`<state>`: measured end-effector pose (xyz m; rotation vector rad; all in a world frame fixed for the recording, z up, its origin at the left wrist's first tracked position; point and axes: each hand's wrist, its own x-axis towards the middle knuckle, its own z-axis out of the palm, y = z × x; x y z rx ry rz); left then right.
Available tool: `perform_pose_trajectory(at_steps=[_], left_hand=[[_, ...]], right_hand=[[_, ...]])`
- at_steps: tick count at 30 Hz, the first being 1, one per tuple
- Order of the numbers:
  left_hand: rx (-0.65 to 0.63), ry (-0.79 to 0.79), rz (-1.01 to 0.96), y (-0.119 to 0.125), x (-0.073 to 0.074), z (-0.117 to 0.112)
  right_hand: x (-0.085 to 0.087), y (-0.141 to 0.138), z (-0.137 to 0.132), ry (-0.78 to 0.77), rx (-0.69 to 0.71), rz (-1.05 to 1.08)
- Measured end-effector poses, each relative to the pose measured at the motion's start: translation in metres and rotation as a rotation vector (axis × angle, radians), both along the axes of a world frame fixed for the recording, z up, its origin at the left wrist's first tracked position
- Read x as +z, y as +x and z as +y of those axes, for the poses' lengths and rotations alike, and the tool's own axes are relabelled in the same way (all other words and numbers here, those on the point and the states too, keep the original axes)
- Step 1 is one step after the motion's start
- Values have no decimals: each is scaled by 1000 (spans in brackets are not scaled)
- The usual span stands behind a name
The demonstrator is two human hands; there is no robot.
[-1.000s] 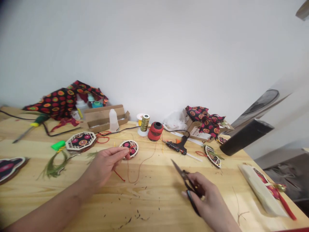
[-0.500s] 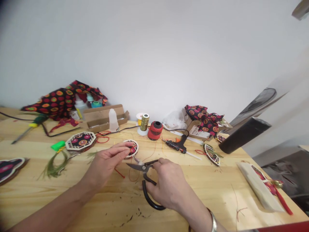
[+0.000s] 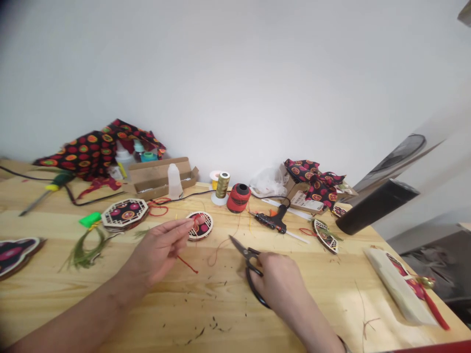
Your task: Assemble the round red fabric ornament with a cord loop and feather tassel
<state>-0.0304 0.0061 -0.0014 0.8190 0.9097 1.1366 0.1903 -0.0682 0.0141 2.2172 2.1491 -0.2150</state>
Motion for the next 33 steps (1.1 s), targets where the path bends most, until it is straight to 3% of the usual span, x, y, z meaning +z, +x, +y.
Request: perform_pose_trajectory(at_steps=[5, 9, 12, 14, 16, 20, 22, 25, 27, 33], left_hand=[[-25, -38, -45, -1, -3, 1], [-36, -84, -41, 2, -2, -1], [-42, -97, -30, 3, -2, -2], [-42, -103, -20, 4, -3, -3], [-47, -126, -6, 4, -2, -4], [-79, -206, 15, 3, 8, -9], [-105, -225, 26, 3, 16, -12], [-141, -225, 26, 4, 23, -12], [-149, -241, -17, 4, 23, -9], [-183, -337, -135, 9, 4, 3]], right_hand=[[-11, 68, -16, -103, -255, -108], [-14, 114, -20, -92, -233, -103], [-9, 122, -12, -143, -255, -171], [-4, 113, -1, -125, -300, -235], [4, 91, 11, 82, -224, -291], [14, 30, 33, 706, 293, 143], [14, 0, 39, 877, 465, 273], [7, -32, 45, 950, 642, 262], [-1, -42, 47, 913, 694, 252], [-14, -43, 47, 895, 794, 79]])
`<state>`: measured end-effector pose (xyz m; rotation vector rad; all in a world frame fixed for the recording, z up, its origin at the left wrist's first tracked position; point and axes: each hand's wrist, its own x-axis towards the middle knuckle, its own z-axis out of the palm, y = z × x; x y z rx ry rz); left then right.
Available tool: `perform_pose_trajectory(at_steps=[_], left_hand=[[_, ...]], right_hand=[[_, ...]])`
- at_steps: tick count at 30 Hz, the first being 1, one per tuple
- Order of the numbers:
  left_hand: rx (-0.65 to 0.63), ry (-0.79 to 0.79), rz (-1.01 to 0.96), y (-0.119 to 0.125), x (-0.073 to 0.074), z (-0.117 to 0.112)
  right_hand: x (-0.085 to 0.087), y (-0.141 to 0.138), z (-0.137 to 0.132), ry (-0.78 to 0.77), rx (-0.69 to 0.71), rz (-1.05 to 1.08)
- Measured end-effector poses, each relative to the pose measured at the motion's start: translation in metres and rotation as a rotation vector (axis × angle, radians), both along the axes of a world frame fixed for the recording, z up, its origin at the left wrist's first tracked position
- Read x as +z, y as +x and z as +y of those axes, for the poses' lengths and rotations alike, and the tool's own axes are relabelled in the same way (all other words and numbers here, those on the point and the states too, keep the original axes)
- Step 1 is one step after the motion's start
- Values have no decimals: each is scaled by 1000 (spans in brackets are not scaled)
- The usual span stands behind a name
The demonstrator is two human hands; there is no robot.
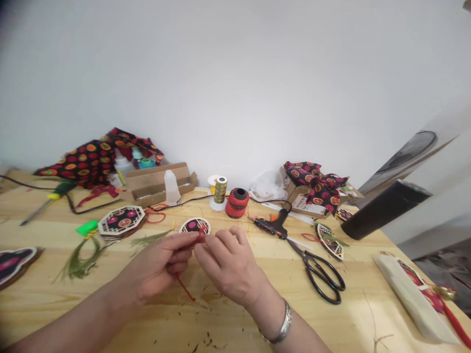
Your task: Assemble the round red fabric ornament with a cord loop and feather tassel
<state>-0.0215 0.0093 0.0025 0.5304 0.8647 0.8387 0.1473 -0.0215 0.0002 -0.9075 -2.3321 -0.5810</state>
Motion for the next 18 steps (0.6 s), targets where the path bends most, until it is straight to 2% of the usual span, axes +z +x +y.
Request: perform_pose_trajectory(at_steps=[4, 8, 18], left_hand=[[6, -67, -53, 3, -10, 1], [12, -109, -88, 4, -13, 0], [17, -65, -45, 2, -12, 0]], right_hand=[[2, 0, 0, 78, 21, -73], [1, -3, 1, 104, 39, -92], [-4, 0, -2, -6, 33, -4]])
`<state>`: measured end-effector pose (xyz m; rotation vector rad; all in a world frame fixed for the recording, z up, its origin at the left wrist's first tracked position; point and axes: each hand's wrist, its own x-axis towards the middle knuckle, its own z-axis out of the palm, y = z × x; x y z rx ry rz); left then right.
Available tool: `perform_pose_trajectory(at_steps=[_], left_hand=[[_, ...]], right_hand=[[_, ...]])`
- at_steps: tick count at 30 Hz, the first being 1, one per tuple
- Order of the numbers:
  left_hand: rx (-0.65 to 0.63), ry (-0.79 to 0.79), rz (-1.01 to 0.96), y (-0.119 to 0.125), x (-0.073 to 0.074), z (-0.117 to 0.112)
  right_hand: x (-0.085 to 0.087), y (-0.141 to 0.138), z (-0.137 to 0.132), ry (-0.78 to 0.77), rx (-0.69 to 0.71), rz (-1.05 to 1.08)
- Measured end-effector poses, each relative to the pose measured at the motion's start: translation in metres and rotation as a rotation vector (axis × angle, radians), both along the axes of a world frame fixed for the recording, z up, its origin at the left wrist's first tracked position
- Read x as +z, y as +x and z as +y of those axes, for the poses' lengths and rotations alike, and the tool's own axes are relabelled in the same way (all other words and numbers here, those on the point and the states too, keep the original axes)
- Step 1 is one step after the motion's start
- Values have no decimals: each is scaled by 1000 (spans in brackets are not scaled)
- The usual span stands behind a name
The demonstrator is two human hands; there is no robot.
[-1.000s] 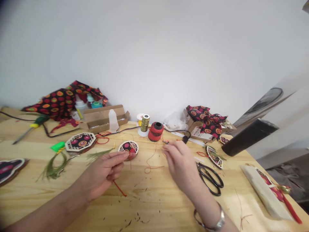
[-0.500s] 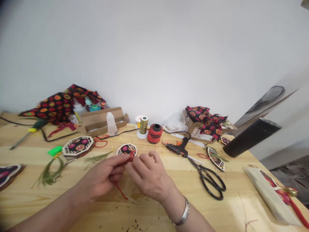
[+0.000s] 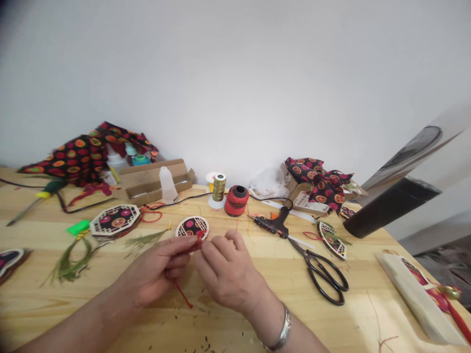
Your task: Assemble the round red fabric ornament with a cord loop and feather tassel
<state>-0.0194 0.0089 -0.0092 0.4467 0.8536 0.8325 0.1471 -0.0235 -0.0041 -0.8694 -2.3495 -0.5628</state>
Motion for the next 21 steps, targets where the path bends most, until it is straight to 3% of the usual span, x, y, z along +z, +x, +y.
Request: perform_pose_trajectory(at_steps=[10, 21], left_hand=[[-7, 35, 50, 4, 1, -3], [-89, 46, 76, 5, -2, -4]], right_hand=[[6, 1, 0, 47, -45, -111], [-2, 0, -2, 35, -34, -131]])
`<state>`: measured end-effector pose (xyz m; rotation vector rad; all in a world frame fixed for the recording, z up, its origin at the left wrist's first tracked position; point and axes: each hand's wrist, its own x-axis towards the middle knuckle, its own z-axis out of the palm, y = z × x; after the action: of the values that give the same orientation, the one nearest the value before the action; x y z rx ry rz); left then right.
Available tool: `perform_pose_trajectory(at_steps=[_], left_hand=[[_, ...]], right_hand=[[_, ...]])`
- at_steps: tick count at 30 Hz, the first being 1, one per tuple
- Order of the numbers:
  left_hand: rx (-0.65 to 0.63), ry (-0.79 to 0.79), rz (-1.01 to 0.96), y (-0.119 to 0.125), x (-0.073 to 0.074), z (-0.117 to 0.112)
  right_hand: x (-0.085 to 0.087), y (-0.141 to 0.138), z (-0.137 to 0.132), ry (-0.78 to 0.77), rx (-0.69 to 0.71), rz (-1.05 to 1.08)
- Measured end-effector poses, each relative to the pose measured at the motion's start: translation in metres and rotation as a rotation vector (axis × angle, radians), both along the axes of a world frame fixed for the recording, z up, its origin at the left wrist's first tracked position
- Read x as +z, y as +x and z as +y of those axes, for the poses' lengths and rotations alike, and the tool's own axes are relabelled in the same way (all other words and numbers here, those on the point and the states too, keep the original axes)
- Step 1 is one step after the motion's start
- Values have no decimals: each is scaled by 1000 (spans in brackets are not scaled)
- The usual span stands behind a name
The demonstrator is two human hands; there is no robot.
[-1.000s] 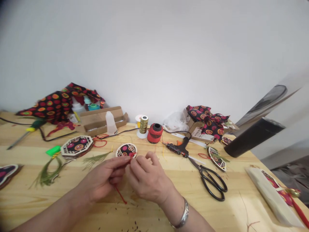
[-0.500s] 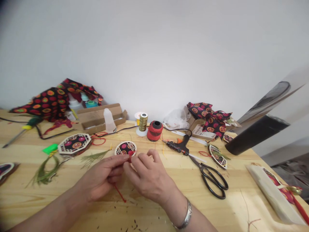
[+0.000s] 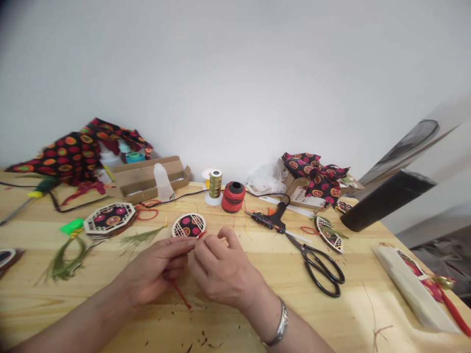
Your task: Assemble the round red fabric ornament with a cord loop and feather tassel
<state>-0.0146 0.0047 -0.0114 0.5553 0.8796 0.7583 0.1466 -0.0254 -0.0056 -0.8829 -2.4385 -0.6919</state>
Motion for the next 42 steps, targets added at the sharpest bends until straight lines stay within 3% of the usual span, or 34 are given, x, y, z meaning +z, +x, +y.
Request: perform_pose_trajectory(at_steps=[10, 15, 20, 24, 31, 37, 42], left_hand=[[30, -84, -86, -1, -4, 4], [17, -9, 37, 0, -3, 1], [-8, 352, 409, 0, 2, -1], [-171, 576, 559, 0, 2, -3], [-289, 639, 585, -1, 0, -6], [-224, 656, 533, 0, 9, -7], [-155, 629, 473, -1, 9, -5]], right_hand=[[2, -4, -2, -47, 78, 19], [-2, -4, -3, -159, 69, 127], [-4, -3, 0, -414, 42, 455], [-3, -2, 6, -688, 38, 736], [0, 3, 12, -1517, -58, 1265], [-6, 10, 18, -1679, -54, 1459], [-10, 6, 19, -1686, 6, 1587]])
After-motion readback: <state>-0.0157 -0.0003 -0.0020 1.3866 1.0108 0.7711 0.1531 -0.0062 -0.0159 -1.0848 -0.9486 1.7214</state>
